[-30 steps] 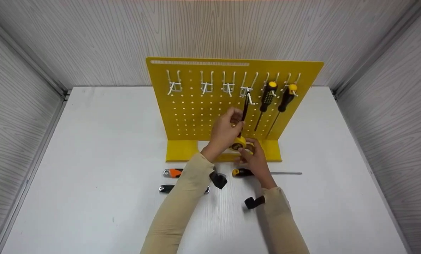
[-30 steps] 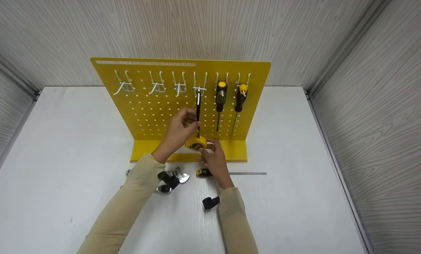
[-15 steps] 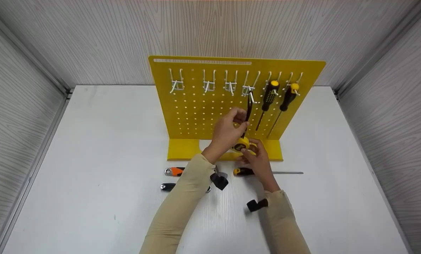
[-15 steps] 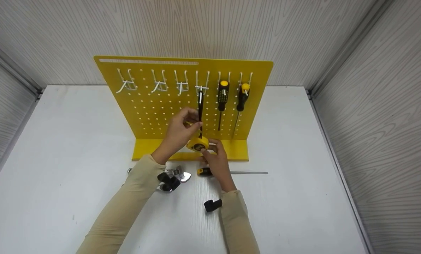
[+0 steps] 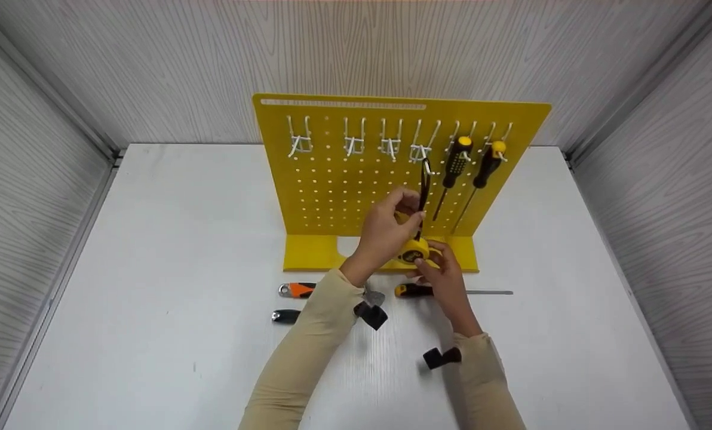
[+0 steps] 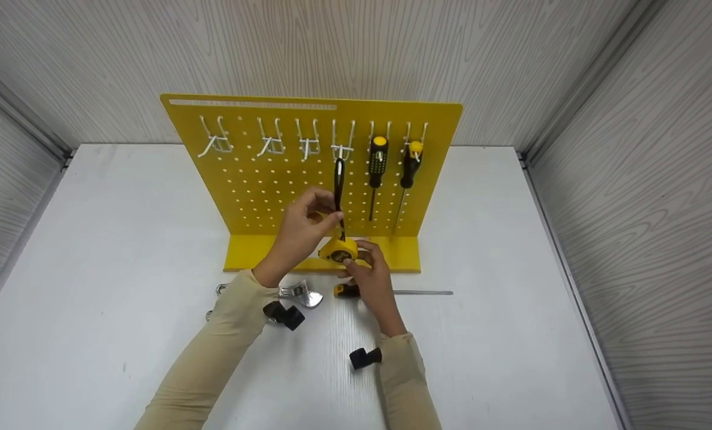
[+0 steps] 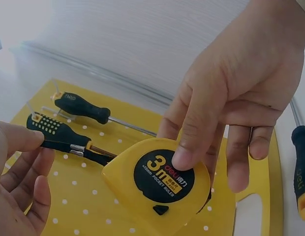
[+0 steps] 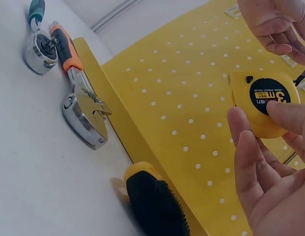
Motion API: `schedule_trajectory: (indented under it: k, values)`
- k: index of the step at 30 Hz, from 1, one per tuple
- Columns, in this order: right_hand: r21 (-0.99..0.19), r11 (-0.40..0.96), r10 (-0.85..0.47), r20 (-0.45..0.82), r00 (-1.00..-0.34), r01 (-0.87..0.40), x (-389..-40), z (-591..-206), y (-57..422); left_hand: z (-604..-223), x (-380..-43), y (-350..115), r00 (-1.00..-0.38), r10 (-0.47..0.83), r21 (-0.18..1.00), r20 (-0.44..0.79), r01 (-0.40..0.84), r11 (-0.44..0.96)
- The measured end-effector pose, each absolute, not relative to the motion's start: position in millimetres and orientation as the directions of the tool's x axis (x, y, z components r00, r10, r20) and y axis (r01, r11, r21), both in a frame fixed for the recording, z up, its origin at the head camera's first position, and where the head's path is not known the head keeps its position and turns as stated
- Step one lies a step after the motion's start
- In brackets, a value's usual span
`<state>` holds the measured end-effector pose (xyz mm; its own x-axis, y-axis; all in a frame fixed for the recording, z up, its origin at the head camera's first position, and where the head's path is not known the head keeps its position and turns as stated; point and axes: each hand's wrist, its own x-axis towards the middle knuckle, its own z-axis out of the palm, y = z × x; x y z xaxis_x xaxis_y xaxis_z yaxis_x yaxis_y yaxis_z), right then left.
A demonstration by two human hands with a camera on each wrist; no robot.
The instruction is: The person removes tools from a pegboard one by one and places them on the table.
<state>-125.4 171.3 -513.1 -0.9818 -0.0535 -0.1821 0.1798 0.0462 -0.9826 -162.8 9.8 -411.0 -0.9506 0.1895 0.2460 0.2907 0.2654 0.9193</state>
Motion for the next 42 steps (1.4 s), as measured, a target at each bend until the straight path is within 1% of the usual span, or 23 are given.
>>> schedule_trajectory:
  k: [5,9,14,25,28,35,42]
  values:
    - [-0.986,0.011,-0.055,-0.167,-0.984,0.167,-120.5,-510.5,173.7,-410.7,-157.1,10.0,-0.937,0.201,0.913,0.284,0.328,0.242]
    - [-0.989,-0.024,-0.034,-0.144,-0.989,0.145,-118.2,-506.7,175.5,-406.8,-153.0,9.5,-0.928,0.204,0.906,0.312,0.355,0.228]
    - [-0.993,-0.031,-0.001,-0.116,-0.993,0.116,-115.2,-502.5,177.9,-402.3,-148.4,8.6,-0.919,0.203,0.900,0.338,0.379,0.214]
    - [-0.992,-0.074,0.039,-0.110,-0.993,0.107,-106.6,-491.9,181.1,-392.8,-141.2,9.5,-0.901,0.209,0.883,0.381,0.421,0.206]
    - [-0.988,-0.103,0.045,-0.119,-0.992,0.114,-103.8,-486.5,181.5,-388.2,-138.8,10.0,-0.894,0.216,0.882,0.392,0.432,0.187]
    - [-0.965,-0.236,0.043,-0.127,-0.991,0.114,-99.3,-477.0,184.5,-382.5,-135.4,9.9,-0.876,0.222,0.866,0.428,0.467,0.177]
    - [-0.963,-0.248,0.042,-0.116,-0.992,0.102,-96.0,-478.0,194.6,-384.7,-132.3,6.8,-0.862,0.236,0.855,0.448,0.491,0.169]
